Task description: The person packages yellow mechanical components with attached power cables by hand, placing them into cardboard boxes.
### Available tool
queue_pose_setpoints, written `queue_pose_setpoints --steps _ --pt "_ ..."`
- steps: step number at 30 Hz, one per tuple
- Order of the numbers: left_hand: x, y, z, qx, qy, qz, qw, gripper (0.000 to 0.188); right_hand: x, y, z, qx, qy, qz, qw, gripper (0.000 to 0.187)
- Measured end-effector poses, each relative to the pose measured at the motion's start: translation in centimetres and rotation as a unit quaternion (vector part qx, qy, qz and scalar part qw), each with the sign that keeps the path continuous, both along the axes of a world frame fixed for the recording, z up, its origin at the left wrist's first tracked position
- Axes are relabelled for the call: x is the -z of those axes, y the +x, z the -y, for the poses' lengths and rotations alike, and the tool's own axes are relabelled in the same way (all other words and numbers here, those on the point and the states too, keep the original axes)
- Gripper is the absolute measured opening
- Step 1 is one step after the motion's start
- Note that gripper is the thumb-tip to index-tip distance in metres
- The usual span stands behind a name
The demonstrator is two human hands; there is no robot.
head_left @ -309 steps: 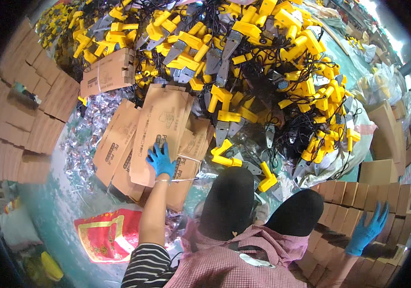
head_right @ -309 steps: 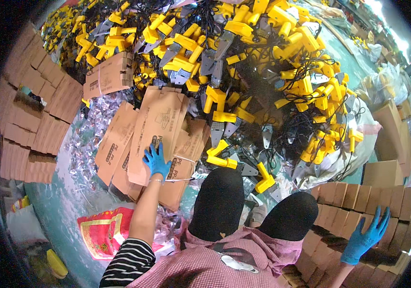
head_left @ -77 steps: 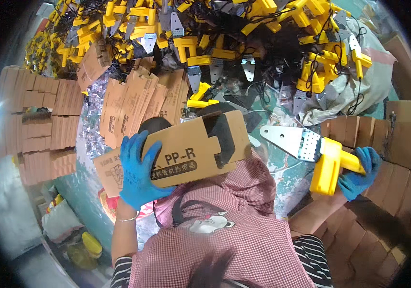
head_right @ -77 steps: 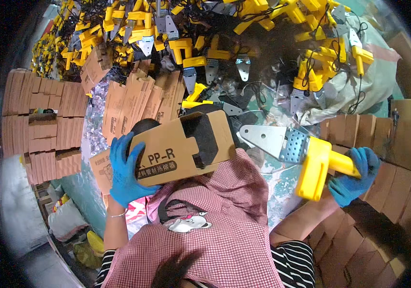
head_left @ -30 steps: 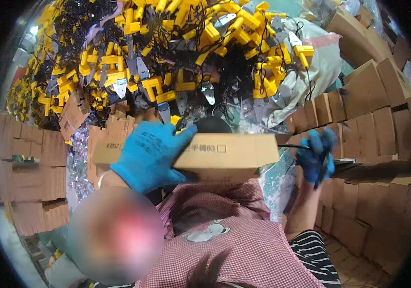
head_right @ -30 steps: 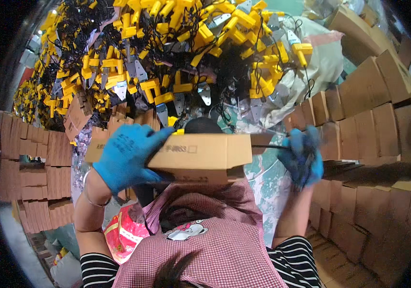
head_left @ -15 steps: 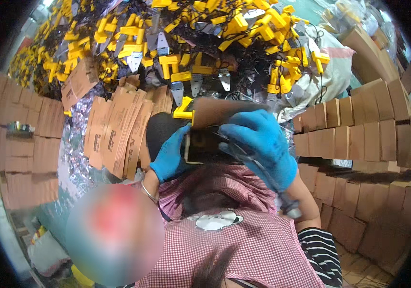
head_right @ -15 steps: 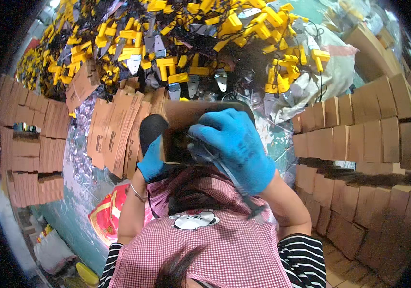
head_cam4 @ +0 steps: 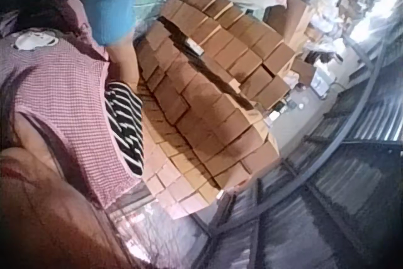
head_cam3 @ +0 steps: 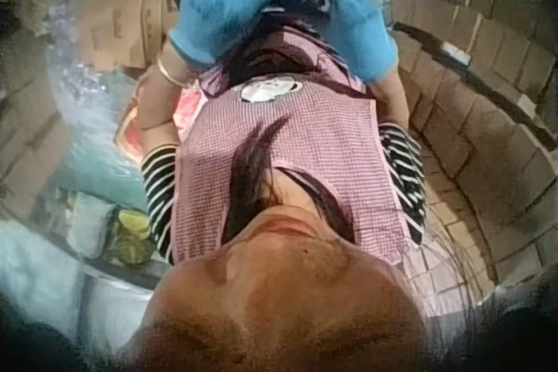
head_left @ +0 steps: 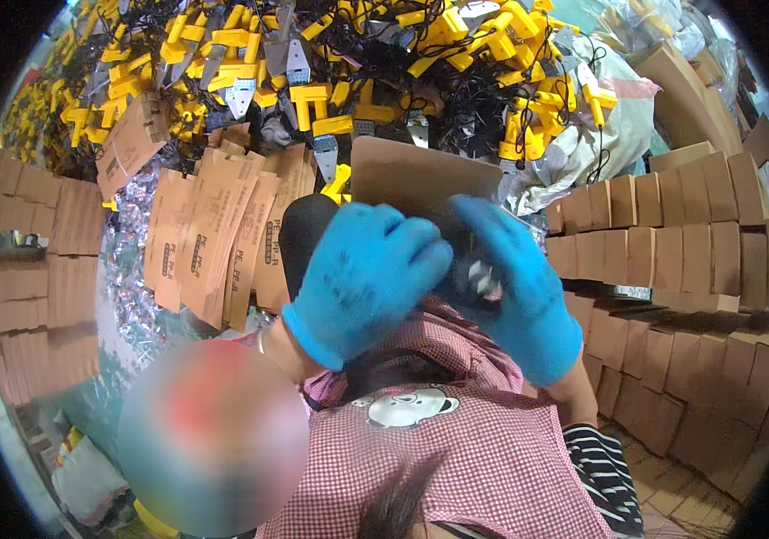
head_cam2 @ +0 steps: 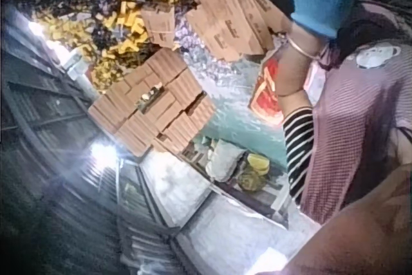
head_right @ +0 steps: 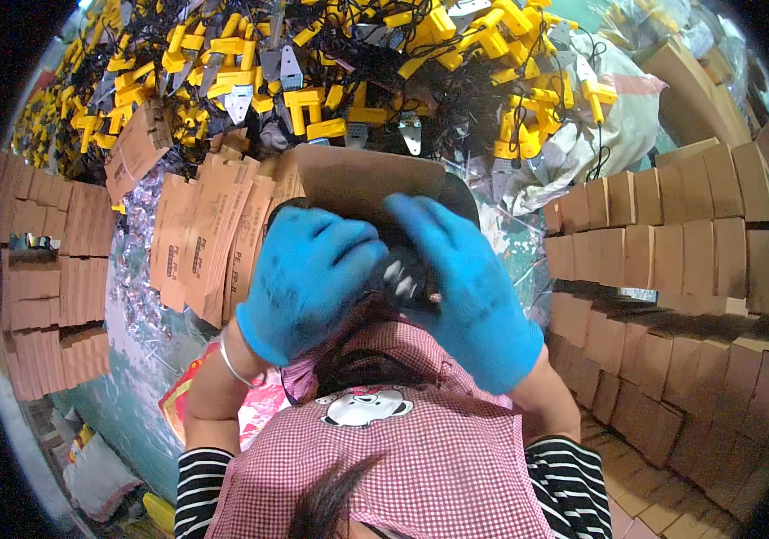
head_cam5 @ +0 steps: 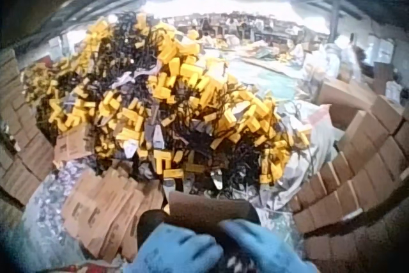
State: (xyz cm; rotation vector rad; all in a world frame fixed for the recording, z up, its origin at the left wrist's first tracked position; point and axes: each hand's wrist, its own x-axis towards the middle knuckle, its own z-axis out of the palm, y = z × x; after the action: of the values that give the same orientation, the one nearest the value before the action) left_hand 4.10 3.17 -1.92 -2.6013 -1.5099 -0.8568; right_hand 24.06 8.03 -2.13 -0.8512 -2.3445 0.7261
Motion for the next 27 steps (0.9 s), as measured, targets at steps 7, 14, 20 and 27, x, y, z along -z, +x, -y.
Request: queue_pose_setpoints --steps 7,14,20,27 --pt "0.9 -2.2 -0.3 0.004 -0.145 -0.129 0.981 0.013 2.8 -0.6 0.8 -0.006 0.279 0.106 0.954 0.042" --pt "17.9 -15.8 11.1 -0.435 -0.113 0.462 0.765 0.025 2.2 1.5 -0.8 -0.038 0.295 0.304 0.905 0.051" --pt "46.5 -12.0 25.2 -0.627 -0.338 0.46 0.53 0.048 2.5 1.2 -2.4 0.013 0.345 0.258 0.902 0.047" --pt "59.5 -11.7 35.9 -0.583 -0.307 0.384 0.646 0.058 1.3 -2.0 -2.5 -0.098 0.226 0.273 0.93 0.056"
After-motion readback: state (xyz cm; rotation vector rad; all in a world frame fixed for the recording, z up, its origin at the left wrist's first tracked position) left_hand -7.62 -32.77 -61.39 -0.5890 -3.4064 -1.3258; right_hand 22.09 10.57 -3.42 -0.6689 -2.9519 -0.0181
